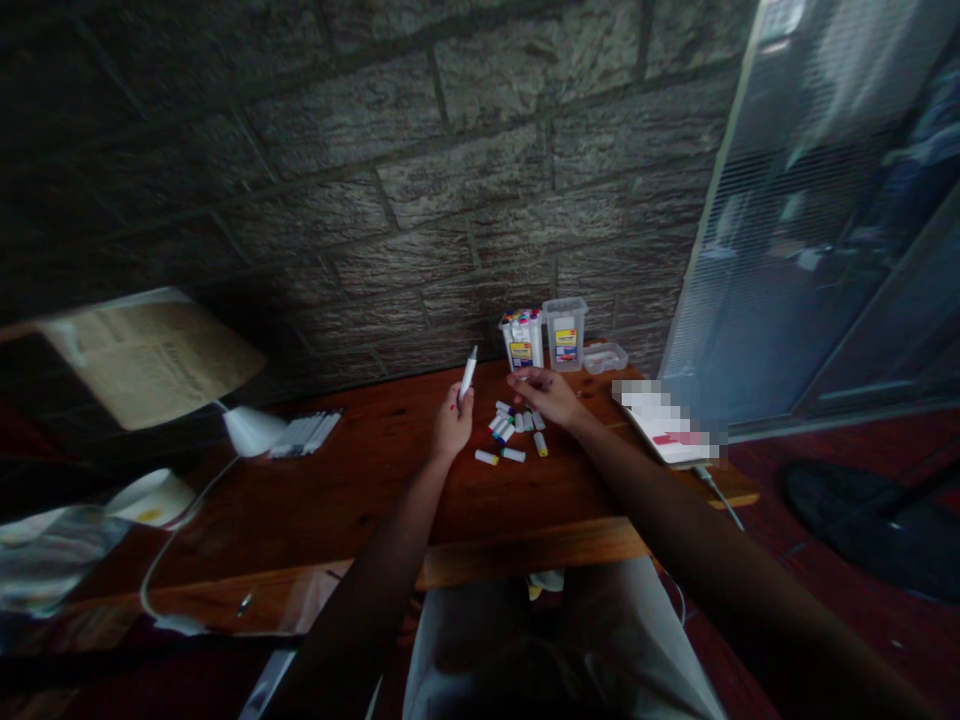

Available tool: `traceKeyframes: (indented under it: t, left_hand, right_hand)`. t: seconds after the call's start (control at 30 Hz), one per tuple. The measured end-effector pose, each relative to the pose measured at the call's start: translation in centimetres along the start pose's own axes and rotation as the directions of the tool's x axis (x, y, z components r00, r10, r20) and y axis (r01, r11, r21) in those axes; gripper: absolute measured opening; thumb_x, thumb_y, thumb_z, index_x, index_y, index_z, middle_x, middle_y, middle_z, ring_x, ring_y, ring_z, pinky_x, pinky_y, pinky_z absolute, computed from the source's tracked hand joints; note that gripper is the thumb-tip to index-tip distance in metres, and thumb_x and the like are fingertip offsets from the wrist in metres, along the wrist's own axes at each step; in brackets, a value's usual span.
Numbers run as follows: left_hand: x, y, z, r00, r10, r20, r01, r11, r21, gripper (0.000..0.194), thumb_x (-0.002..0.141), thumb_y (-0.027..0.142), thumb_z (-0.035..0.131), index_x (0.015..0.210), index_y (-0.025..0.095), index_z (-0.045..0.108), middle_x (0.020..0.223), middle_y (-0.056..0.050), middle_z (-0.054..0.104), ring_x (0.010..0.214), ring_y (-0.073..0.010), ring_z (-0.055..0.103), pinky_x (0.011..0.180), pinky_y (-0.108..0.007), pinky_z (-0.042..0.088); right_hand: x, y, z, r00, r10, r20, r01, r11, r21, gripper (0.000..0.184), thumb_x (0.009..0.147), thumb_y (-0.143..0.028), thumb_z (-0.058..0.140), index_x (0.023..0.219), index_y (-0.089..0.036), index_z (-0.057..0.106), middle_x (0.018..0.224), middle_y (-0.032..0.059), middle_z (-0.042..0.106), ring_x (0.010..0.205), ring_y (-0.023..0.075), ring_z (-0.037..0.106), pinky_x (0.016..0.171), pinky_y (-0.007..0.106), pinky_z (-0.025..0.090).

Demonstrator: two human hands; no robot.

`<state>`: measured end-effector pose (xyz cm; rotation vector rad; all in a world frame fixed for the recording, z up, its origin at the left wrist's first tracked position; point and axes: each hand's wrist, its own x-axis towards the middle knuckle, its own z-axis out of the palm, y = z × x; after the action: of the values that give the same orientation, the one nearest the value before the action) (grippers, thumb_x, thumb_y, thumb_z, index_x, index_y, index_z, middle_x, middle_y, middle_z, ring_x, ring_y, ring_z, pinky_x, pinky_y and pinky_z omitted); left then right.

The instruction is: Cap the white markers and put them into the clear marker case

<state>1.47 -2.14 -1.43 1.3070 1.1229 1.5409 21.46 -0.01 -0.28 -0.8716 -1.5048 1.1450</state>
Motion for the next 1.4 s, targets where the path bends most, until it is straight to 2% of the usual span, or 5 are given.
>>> traceKeyframes:
  t: [0.17, 0.6, 0.9, 1.17, 1.4]
  left_hand:
    - [-0.3, 0.1, 0.2, 0.979, 0.189, 0.070, -0.201, 0.952, 0.231, 0.012, 0.084, 0.030, 0.064, 0.092, 0.023, 0.069, 0.068, 0.000, 0.058, 0.067, -0.0154, 0.050, 0.071, -0.023, 0.037]
    - [-1.6, 1.0, 0.9, 0.951, 0.163, 0.264, -0.237, 0.930, 0.282, 0.017, 0.080, 0.037, 0.068, 0.081, 0.019, 0.068, 0.069, 0.000, 0.061, 0.064, -0.0125, 0.050, 0.067, -0.022, 0.038]
    - [-1.2, 0.5, 0.7, 0.895, 0.297, 0.333, -0.426, 0.789, 0.442, 0.034, 0.090, 0.042, 0.055, 0.112, 0.018, 0.063, 0.104, -0.006, 0.070, 0.088, -0.0164, 0.064, 0.083, -0.026, 0.048]
    - [-1.4, 0.8, 0.5, 0.910, 0.225, 0.349, -0.379, 0.793, 0.476, 0.037, 0.091, 0.048, 0.049, 0.095, 0.016, 0.067, 0.071, 0.000, 0.064, 0.063, -0.0114, 0.055, 0.062, -0.021, 0.043]
    - [-1.3, 1.1, 0.8, 0.883, 0.233, 0.408, -0.428, 0.756, 0.496, 0.035, 0.092, 0.045, 0.048, 0.097, 0.016, 0.068, 0.084, -0.002, 0.069, 0.072, -0.0126, 0.059, 0.069, -0.021, 0.044]
  right_hand:
    - [-0.2, -0.3, 0.0, 1.000, 0.007, 0.017, -0.007, 1.000, 0.007, 0.047, 0.069, -0.060, 0.069, 0.086, -0.016, 0.063, 0.059, -0.0018, 0.061, 0.044, 0.0082, 0.044, 0.044, 0.023, 0.034]
    - [-1.0, -1.6, 0.4, 0.981, 0.004, 0.196, -0.030, 0.991, 0.130, 0.041, 0.071, -0.051, 0.073, 0.090, -0.015, 0.065, 0.066, -0.0019, 0.062, 0.048, 0.0061, 0.045, 0.046, 0.021, 0.035]
    - [-0.9, -1.5, 0.3, 0.967, -0.036, 0.250, 0.006, 0.993, 0.117, 0.036, 0.073, -0.049, 0.072, 0.083, -0.015, 0.067, 0.066, -0.0021, 0.062, 0.049, 0.0054, 0.045, 0.046, 0.020, 0.036]
    - [-0.9, -1.3, 0.3, 0.969, -0.036, 0.246, 0.006, 0.992, 0.124, 0.034, 0.071, -0.046, 0.075, 0.081, -0.014, 0.070, 0.064, -0.0016, 0.060, 0.050, 0.0059, 0.045, 0.046, 0.020, 0.034]
    - [-1.0, -1.4, 0.5, 0.980, 0.000, 0.200, -0.037, 0.983, 0.181, 0.035, 0.073, -0.047, 0.073, 0.090, -0.016, 0.069, 0.070, -0.0002, 0.062, 0.051, 0.0058, 0.045, 0.045, 0.020, 0.035]
